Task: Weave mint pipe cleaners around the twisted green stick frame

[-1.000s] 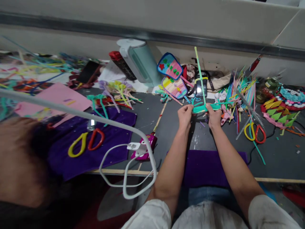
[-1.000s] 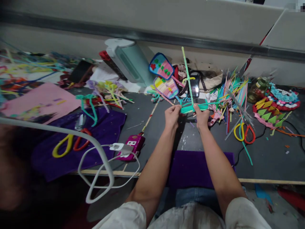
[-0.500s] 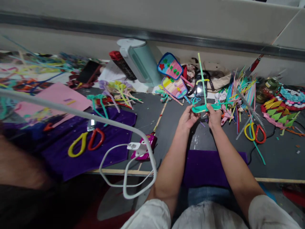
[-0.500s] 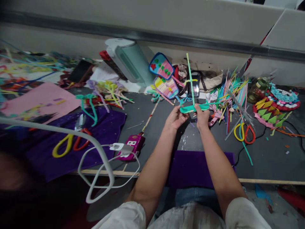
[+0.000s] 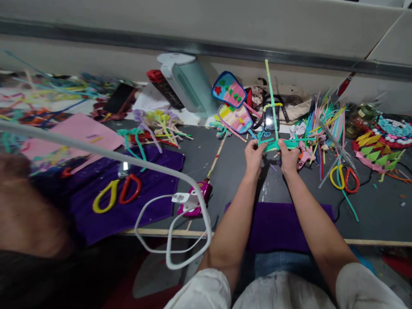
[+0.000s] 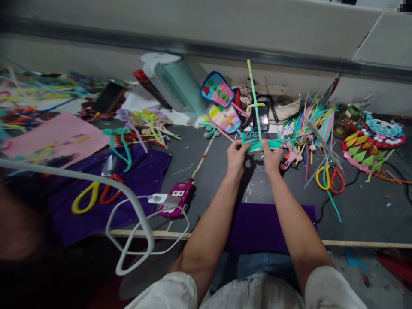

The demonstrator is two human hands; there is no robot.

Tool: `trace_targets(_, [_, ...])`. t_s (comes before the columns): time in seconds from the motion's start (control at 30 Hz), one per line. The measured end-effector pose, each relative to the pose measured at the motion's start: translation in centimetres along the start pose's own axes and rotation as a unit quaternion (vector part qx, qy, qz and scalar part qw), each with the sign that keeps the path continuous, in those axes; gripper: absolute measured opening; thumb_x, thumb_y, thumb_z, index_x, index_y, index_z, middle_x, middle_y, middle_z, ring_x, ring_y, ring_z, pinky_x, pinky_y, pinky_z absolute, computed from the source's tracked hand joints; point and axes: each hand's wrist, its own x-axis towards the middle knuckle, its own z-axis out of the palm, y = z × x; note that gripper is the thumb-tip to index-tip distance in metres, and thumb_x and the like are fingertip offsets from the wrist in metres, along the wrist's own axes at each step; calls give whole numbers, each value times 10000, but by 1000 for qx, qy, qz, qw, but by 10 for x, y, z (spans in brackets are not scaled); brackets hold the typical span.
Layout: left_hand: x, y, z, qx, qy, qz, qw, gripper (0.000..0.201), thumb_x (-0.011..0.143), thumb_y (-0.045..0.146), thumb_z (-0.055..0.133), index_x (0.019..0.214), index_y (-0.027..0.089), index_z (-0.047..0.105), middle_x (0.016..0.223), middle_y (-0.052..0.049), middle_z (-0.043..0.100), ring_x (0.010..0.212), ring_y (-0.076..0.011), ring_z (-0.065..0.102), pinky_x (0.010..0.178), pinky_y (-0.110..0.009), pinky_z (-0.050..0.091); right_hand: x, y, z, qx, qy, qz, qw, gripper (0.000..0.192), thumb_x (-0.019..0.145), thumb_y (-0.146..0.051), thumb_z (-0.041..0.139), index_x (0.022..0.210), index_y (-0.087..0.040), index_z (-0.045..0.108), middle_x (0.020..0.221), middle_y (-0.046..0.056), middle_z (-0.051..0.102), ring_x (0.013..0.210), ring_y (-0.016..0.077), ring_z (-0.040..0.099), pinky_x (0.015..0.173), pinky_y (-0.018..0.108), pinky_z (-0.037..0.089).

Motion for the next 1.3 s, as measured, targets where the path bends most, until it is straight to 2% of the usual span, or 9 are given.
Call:
trace_targets(0.13, [2, 0, -3, 84, 31, 75, 993, 266, 725, 317, 760, 623, 187, 551, 609, 44, 456, 601, -104, 396, 582, -230, 317, -1, 0, -1, -28, -1, -6, 1000, 429, 698, -550, 771, 820, -140, 750, 560, -29, 649, 474, 99, 539, 470, 226, 438])
trace_targets(0.33, [5, 4, -13, 96, 13, 83, 992, 331, 754, 363, 745, 553, 180, 555, 569, 34, 446, 593, -106, 402, 604, -237, 336, 0, -1, -2, -16, -7, -8, 1000, 435, 687, -549, 784, 813, -134, 749, 571, -22, 645, 473, 102, 537, 471, 236, 448])
trace_targets(0.5, [12, 7, -17, -26, -7, -71, 997, 303, 652, 425, 828, 642, 179, 651, 590, 16, 555, 561, -110, 495, 568, -235, 400, 1, -2, 0, 9, -15, 5, 1000, 468, 660, -553, 801, 878, -142, 752, 601, -22, 656, 470, 98, 535, 459, 237, 452])
trace_targets(0.63, [16, 10, -17, -126, -25, -205, 970, 328, 605, 374, 881, 674, 190, 619, 637, 3, 621, 589, -137, 589, 581, -259, 484, 1, -3, 1, 21, -26, 4, 999, 480, 667, -554, 796, 930, -155, 749, 614, -25, 661, 481, 99, 533, 460, 237, 456])
trace_targets(0.77, [14, 11, -14, -150, -39, -261, 953, 338, 650, 369, 878, 690, 190, 593, 624, 0, 629, 579, -139, 604, 591, -274, 508, 0, -3, 1, 18, -30, -3, 999, 476, 681, -562, 781, 926, -156, 747, 615, -20, 662, 495, 105, 537, 460, 238, 459])
trace_targets(0.87, [10, 9, -12, -106, -7, -210, 972, 350, 648, 387, 879, 707, 184, 599, 589, 24, 589, 519, -106, 536, 550, -247, 460, 0, -1, -1, -10, -29, -14, 999, 460, 706, -579, 753, 887, -157, 744, 643, -5, 681, 514, 113, 556, 475, 247, 478])
trace_targets(0.97, [8, 7, -12, -23, 42, -78, 996, 320, 661, 350, 855, 676, 187, 580, 532, 58, 511, 482, -86, 448, 509, -221, 371, -1, 2, -2, -44, -41, -24, 998, 422, 743, -572, 723, 831, -160, 737, 656, 3, 692, 511, 116, 569, 489, 253, 489])
trace_targets(1.1, [7, 7, -14, 124, 66, 49, 989, 182, 724, 279, 781, 689, 180, 633, 567, 42, 545, 529, -100, 464, 540, -226, 345, -1, 4, -4, -47, -50, -33, 997, 369, 748, -524, 736, 790, -157, 738, 621, -4, 680, 496, 115, 573, 488, 248, 481])
trace_targets(1.3, [3, 10, -13, 230, 45, 93, 968, 118, 760, 274, 745, 720, 171, 701, 657, 6, 635, 608, -134, 533, 632, -263, 400, -1, 1, -3, -26, -42, -37, 998, 342, 720, -496, 768, 752, -156, 743, 614, -9, 678, 488, 109, 560, 480, 245, 481])
